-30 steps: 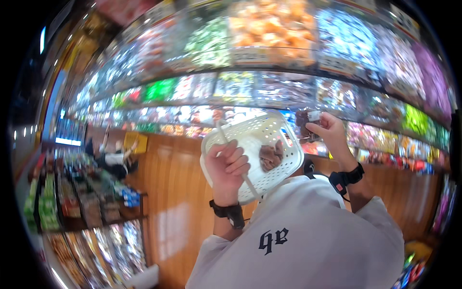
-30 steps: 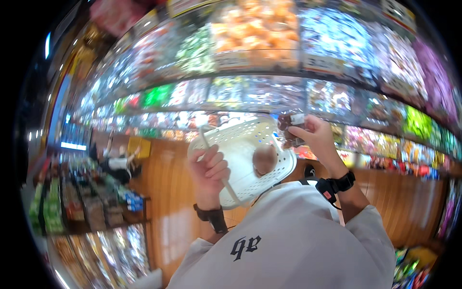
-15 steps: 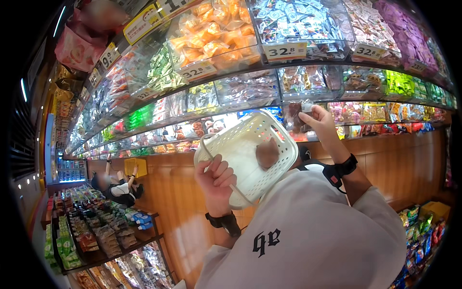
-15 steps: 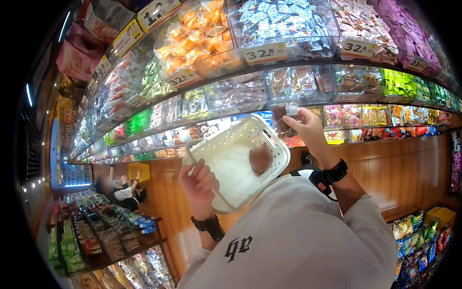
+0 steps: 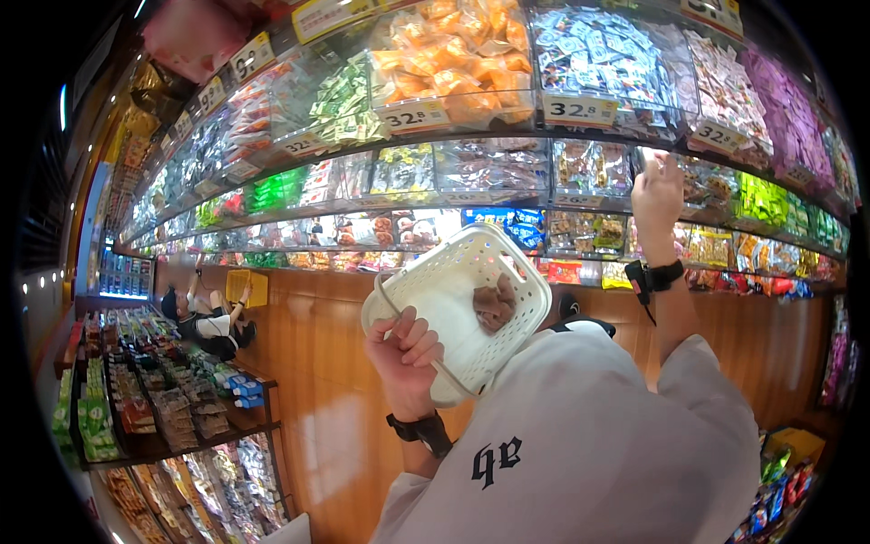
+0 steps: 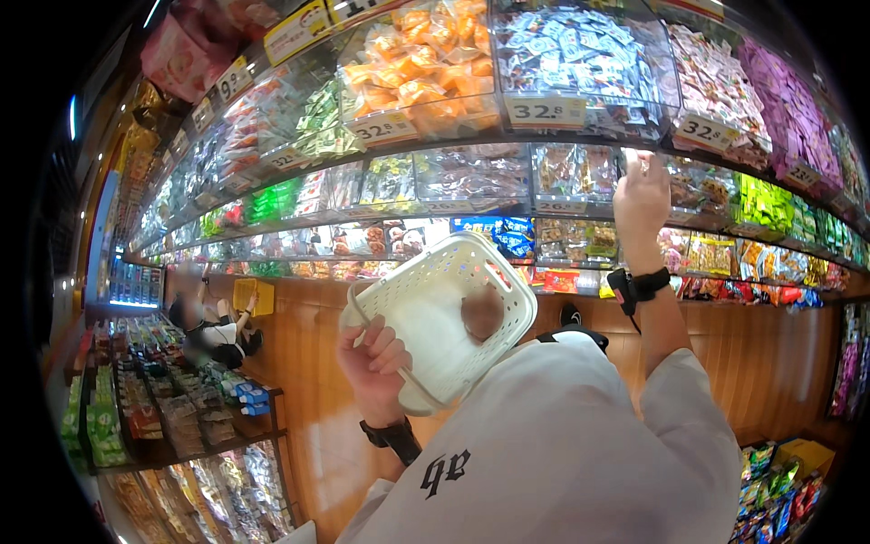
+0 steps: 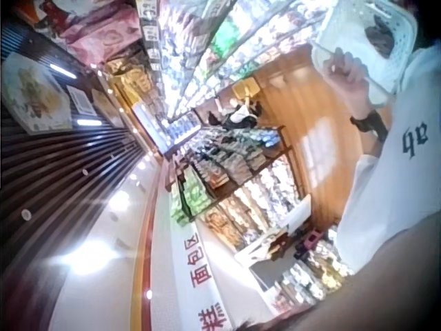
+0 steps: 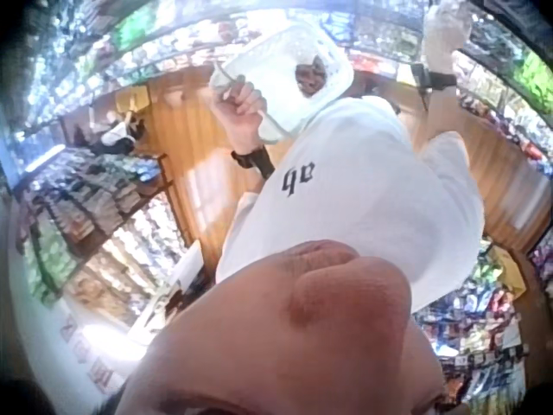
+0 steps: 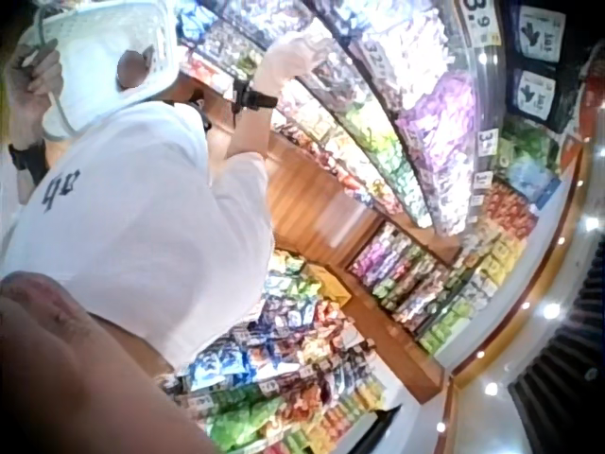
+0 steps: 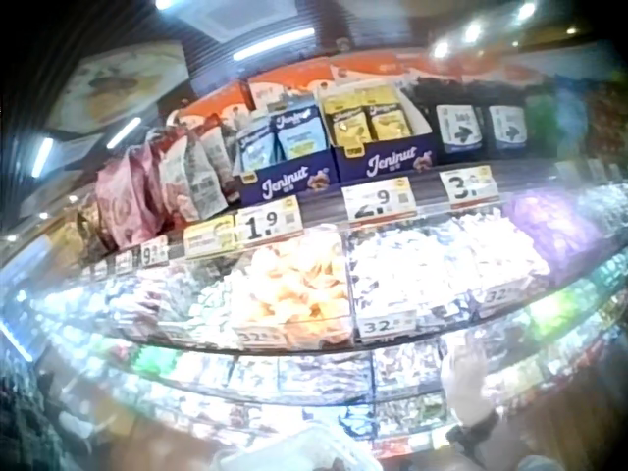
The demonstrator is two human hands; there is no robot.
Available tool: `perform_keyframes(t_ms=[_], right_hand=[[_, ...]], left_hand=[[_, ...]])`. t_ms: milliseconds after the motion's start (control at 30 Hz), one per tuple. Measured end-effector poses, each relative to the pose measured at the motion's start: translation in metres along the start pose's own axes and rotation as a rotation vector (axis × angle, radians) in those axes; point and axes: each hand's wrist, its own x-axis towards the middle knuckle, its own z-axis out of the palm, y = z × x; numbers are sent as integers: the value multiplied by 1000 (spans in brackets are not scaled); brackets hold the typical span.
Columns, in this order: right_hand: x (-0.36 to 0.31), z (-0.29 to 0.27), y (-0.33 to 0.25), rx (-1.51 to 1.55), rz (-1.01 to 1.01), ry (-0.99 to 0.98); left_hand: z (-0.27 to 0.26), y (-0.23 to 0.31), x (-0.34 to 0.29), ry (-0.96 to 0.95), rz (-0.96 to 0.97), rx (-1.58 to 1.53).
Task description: The person picks several packaged snack items from the store shelves by hand and places them into a plastic basket.
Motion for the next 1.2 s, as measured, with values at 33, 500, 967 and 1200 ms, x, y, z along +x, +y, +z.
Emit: perform_keyframes(t_ms=[33, 500, 967, 1200], right_hand=[[-2, 11, 0, -89, -33, -96], [9, 45, -5, 164, 52, -284], [38, 119, -11, 221, -91, -515], [31, 62, -39, 142, 131, -953]], left_hand=[[0, 0, -2, -3, -11, 2], [-12, 3, -32, -65, 56, -49], [-47, 17, -61, -58, 116, -60], [-51, 22, -64, 26, 178, -64]])
